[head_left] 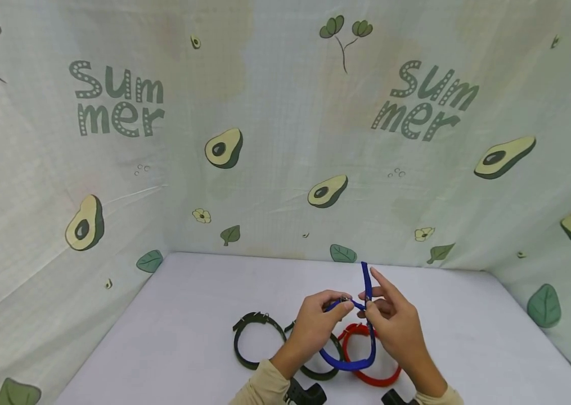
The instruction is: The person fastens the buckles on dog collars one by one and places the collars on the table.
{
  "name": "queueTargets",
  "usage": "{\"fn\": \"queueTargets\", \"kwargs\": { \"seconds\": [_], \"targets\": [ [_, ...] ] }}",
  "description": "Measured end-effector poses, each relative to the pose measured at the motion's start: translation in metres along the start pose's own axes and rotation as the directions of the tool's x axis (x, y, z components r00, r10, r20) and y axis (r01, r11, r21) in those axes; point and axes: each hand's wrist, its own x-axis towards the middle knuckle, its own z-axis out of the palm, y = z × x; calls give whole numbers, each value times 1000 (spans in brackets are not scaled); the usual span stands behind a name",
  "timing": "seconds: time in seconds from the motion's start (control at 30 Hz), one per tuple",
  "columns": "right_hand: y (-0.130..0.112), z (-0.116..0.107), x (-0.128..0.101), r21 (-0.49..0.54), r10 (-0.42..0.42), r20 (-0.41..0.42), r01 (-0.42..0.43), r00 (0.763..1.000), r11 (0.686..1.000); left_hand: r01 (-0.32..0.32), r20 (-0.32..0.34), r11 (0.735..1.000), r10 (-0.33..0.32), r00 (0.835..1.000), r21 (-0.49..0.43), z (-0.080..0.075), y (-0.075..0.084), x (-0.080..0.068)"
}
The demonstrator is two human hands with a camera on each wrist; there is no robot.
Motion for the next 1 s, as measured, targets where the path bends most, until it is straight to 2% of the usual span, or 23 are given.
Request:
{"fn": "queueTargets", "kwargs": {
  "seconds": [0.17, 0.4, 0.53, 0.7, 0.8, 1.0],
  "targets": [
    [-2, -3, 2, 84, 52, 49, -56, 997, 995, 3, 0, 1000, -3, 1000, 6, -1, 2, 1],
    [0, -1, -3, 108, 98, 62, -105, 993, 989, -17, 4, 999, 16, 1000, 31, -2, -1, 0],
    [0, 3, -4, 116, 54, 30, -57, 998, 992, -78, -19, 995, 79, 997, 56, -3, -2, 1],
    [-3, 6, -2, 112, -12, -25, 15, 1000, 994, -191, -43, 980, 194, 980, 56, -3, -1, 3],
    [-4, 7, -3, 101, -18, -33, 21, 999, 995, -215, -52, 976, 217, 975, 38, -2, -1, 2],
    [-5, 9, -5, 124, 28, -59, -20, 998, 992, -214, -54, 976, 216, 975, 37, -1, -3, -1]
  ]
}}
